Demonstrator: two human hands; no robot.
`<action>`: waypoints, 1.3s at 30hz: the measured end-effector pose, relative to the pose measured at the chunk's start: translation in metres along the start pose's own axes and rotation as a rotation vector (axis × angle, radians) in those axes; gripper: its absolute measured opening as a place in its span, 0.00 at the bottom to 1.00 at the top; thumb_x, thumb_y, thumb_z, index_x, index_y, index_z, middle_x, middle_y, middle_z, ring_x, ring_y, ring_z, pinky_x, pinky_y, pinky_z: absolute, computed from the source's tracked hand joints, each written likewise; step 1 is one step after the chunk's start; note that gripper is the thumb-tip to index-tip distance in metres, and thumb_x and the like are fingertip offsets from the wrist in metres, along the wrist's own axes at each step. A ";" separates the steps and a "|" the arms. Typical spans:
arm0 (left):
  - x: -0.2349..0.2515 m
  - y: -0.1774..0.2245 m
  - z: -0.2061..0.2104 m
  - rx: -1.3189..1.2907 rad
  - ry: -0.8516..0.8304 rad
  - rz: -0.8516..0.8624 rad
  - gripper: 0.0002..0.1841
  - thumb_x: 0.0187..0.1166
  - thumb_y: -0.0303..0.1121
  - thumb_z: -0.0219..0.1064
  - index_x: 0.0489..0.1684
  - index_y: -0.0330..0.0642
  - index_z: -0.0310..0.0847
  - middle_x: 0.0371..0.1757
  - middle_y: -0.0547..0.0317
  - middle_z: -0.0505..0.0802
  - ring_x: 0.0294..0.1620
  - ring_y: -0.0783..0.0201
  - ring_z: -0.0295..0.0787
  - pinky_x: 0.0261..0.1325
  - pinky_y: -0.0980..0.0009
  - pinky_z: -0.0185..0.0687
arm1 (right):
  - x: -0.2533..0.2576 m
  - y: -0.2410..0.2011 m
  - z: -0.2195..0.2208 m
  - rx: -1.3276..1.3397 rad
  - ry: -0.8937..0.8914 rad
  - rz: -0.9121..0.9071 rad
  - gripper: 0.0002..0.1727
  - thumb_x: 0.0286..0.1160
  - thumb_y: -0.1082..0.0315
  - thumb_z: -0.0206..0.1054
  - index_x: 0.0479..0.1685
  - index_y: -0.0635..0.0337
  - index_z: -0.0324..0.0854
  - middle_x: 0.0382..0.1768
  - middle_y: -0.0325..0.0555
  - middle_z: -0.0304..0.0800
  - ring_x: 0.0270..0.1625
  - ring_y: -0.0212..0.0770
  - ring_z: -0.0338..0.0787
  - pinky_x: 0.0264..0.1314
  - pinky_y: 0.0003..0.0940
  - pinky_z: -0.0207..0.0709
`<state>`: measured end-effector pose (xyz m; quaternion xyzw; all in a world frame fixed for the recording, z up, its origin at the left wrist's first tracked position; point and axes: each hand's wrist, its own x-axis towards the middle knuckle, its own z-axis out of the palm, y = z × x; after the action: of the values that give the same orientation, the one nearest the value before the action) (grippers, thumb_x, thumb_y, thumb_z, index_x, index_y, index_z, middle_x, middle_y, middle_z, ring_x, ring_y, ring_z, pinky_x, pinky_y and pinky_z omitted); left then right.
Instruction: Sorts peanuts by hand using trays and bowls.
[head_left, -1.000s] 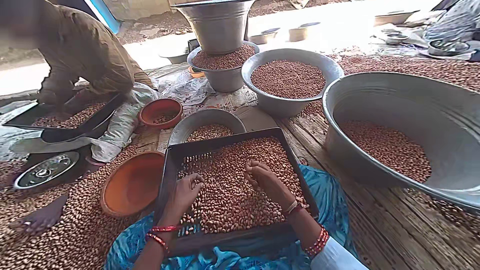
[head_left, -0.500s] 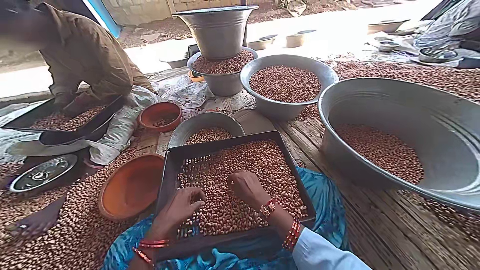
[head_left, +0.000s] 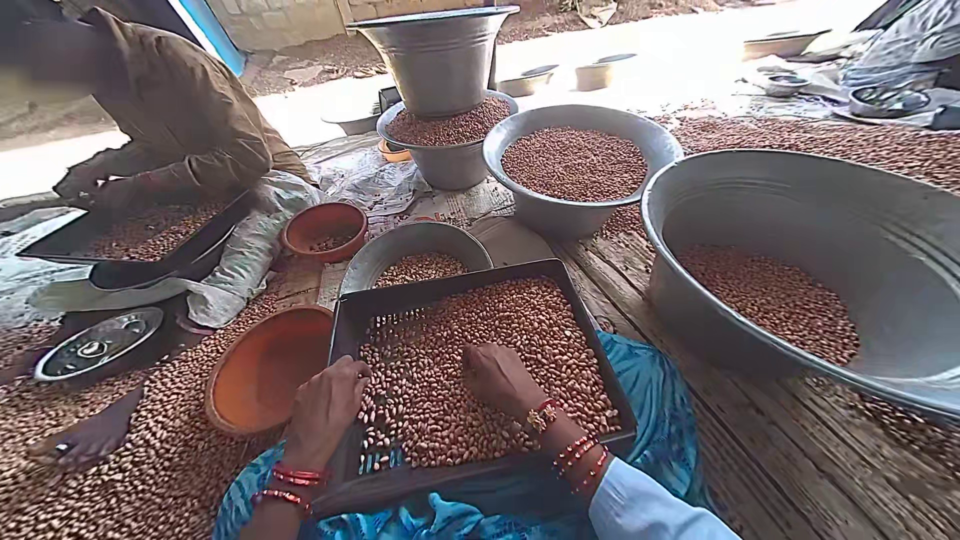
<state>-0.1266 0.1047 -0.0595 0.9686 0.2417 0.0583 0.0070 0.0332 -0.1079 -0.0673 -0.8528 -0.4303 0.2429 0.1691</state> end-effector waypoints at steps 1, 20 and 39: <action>0.000 0.001 0.004 0.031 0.016 0.018 0.06 0.75 0.26 0.73 0.43 0.40 0.96 0.43 0.38 0.94 0.43 0.34 0.94 0.42 0.36 0.84 | -0.002 0.001 -0.001 0.018 -0.001 0.007 0.16 0.82 0.65 0.61 0.60 0.64 0.83 0.54 0.61 0.91 0.62 0.60 0.90 0.62 0.60 0.78; -0.009 -0.011 -0.019 -0.787 -0.670 0.426 0.09 0.75 0.34 0.73 0.46 0.41 0.91 0.41 0.67 0.96 0.42 0.77 0.92 0.52 0.75 0.88 | -0.057 0.011 -0.042 -0.022 -0.142 -0.063 0.17 0.83 0.61 0.68 0.65 0.59 0.86 0.55 0.59 0.93 0.61 0.62 0.90 0.64 0.66 0.77; 0.010 0.014 0.003 0.022 -0.331 0.309 0.17 0.71 0.20 0.72 0.57 0.42 0.93 0.65 0.37 0.89 0.75 0.38 0.81 0.82 0.41 0.64 | -0.026 -0.052 0.029 0.028 -0.160 -0.232 0.23 0.80 0.73 0.63 0.75 0.63 0.78 0.72 0.66 0.79 0.64 0.66 0.87 0.58 0.62 0.82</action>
<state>-0.1111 0.0965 -0.0605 0.9905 0.0867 -0.1036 0.0270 -0.0302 -0.0972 -0.0585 -0.7729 -0.5346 0.2949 0.1729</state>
